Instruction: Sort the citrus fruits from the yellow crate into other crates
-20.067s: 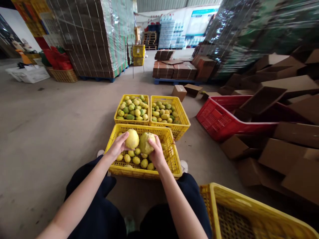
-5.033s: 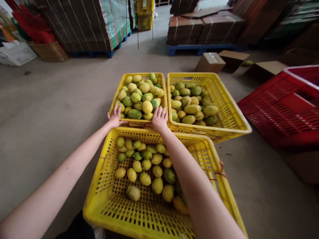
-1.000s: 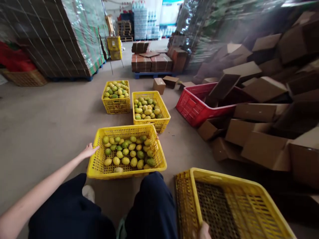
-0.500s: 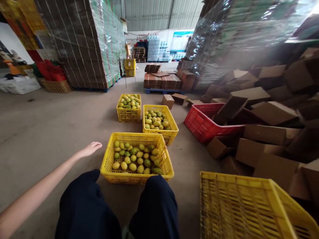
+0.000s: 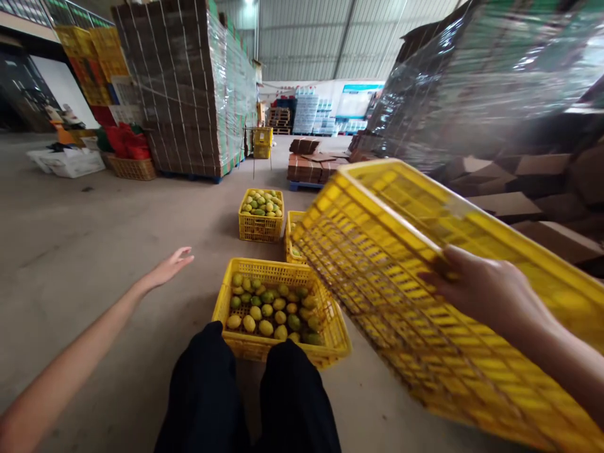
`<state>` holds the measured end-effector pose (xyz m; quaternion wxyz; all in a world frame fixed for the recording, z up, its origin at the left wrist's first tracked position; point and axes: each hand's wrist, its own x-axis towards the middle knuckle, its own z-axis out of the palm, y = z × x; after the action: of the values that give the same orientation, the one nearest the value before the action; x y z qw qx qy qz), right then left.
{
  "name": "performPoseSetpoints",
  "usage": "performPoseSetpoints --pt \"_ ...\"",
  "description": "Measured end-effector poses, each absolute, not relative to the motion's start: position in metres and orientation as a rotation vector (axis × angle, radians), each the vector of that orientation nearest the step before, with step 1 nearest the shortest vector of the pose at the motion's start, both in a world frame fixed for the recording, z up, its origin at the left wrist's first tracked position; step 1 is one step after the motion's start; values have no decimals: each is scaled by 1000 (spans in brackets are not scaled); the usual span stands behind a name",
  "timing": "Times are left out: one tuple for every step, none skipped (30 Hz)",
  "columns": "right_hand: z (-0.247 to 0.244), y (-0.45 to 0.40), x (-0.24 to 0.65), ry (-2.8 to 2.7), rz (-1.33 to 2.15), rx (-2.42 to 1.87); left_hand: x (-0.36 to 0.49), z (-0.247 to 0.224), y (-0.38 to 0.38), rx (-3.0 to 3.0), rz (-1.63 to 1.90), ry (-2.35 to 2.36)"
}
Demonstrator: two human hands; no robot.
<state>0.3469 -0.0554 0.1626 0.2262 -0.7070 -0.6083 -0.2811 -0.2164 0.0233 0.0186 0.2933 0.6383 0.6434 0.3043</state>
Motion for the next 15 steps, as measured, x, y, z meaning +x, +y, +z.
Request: performPoseSetpoints --pt "174 -25 326 -1898 -623 -2004 -217 25 24 1760 874 1724" --pt "186 4 301 -2056 -574 -2014 -217 33 25 1852 943 1743" --pt "196 29 273 -2183 -587 -1991 -217 43 26 1976 1013 1767" --pt "204 51 243 -2302 -620 -1937 -217 54 27 2127 1074 1796" --pt "210 69 211 -2399 -655 -1865 -217 67 29 2292 1116 1826" --pt "215 83 179 -2498 -676 -1767 -219 79 31 2455 1127 1853" --pt "217 96 148 -2571 -691 -1688 -221 92 34 2596 1106 1884" --pt "217 106 119 -2649 -704 -1572 -225 102 37 2703 1056 1922" --pt "216 116 91 -2721 -716 -1460 -231 110 39 2775 990 1968" --pt "213 124 65 -2786 -725 -1323 -239 114 41 2810 914 2022" --pt "209 133 41 -2839 -732 -1187 -248 115 41 2808 840 2088" --pt "203 141 18 -2878 -739 -1050 -258 111 39 2769 775 2170" --pt "196 148 -3 -2915 -746 -924 -269 105 34 2701 715 2269" --pt "188 155 -24 -2958 -745 -813 -279 95 28 2606 667 2386" --pt "178 161 -44 -2983 -739 -735 -289 84 19 2505 612 2507"
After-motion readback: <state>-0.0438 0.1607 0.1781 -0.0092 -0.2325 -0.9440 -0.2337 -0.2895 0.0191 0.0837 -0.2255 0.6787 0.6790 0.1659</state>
